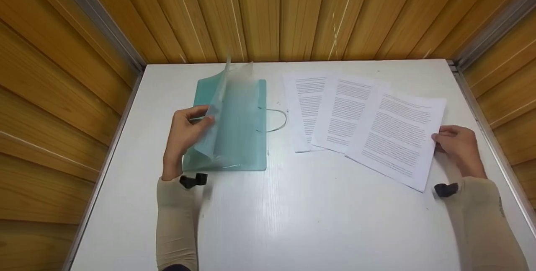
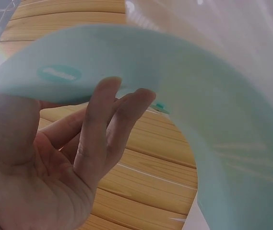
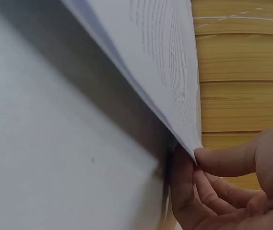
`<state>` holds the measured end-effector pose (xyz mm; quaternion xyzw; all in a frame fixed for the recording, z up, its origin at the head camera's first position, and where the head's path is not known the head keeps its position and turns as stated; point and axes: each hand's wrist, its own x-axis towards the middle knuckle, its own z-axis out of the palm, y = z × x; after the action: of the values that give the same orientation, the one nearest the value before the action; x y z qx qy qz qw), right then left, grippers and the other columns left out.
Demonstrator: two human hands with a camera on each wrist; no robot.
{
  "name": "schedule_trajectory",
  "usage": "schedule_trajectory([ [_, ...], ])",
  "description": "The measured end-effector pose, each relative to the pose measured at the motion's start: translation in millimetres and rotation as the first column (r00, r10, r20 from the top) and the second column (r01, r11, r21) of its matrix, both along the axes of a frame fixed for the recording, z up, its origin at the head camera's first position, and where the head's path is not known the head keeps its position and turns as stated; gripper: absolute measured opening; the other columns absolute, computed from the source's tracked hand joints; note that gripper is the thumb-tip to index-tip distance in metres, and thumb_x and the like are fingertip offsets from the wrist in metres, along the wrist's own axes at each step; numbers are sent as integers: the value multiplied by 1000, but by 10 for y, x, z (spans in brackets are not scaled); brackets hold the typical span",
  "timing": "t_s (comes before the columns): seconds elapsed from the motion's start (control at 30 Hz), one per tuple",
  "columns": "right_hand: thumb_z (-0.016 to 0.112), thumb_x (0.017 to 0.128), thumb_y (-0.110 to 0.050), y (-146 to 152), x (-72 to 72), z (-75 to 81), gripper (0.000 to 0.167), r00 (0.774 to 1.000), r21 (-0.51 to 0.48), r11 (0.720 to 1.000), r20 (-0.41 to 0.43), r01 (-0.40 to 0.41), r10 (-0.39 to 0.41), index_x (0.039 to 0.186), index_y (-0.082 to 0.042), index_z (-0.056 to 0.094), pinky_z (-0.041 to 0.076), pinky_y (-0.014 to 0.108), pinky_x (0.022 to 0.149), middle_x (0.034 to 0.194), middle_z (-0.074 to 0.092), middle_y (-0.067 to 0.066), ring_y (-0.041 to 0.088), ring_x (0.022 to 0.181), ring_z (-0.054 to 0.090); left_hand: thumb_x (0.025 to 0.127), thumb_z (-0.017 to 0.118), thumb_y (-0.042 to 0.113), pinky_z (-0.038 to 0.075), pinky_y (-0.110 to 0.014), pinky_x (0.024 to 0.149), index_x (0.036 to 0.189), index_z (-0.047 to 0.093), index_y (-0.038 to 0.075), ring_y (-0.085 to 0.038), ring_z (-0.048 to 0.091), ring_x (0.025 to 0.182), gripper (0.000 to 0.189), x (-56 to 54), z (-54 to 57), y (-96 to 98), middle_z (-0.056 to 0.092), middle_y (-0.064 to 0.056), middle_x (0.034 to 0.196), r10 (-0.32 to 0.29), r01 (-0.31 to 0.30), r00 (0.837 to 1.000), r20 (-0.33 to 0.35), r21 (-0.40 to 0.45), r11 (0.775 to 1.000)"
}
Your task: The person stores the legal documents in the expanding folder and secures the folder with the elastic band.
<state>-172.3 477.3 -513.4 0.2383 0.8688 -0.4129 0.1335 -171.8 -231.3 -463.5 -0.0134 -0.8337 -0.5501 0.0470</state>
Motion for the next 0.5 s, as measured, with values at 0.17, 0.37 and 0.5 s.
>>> schedule_trajectory([
  [0.17, 58, 109, -28, 74, 27, 15, 66, 999, -133, 990, 0, 50, -51, 162, 2, 35, 59, 21, 78, 88, 66, -21, 2, 85, 70, 98, 73, 11, 59, -23, 81, 129, 77, 1, -35, 78, 106, 32, 3, 1, 2, 75, -20, 127, -5, 5, 1000, -3, -1, 1000],
  [0.37, 73, 103, -22, 120, 60, 50, 27, 985, -409, 898, 13, 162, -172, 127, -22, 60, 61, 23, 74, 83, 74, -15, 4, 81, 72, 99, 73, 10, 58, -21, 83, 129, 76, 1, -36, 77, 108, 31, 4, -10, 6, 75, -21, 128, -9, 10, 1000, -11, 9, 1000],
  [0.5, 81, 97, -18, 133, 89, 82, 21, 975, -537, 820, 23, 199, -222, 110, -29, 68, 60, 24, 72, 85, 78, -10, 7, 80, 74, 99, 73, 10, 58, -20, 82, 129, 76, 0, -36, 77, 107, 32, 10, -12, 11, 74, -22, 128, -11, 12, 1000, -11, 17, 1000],
])
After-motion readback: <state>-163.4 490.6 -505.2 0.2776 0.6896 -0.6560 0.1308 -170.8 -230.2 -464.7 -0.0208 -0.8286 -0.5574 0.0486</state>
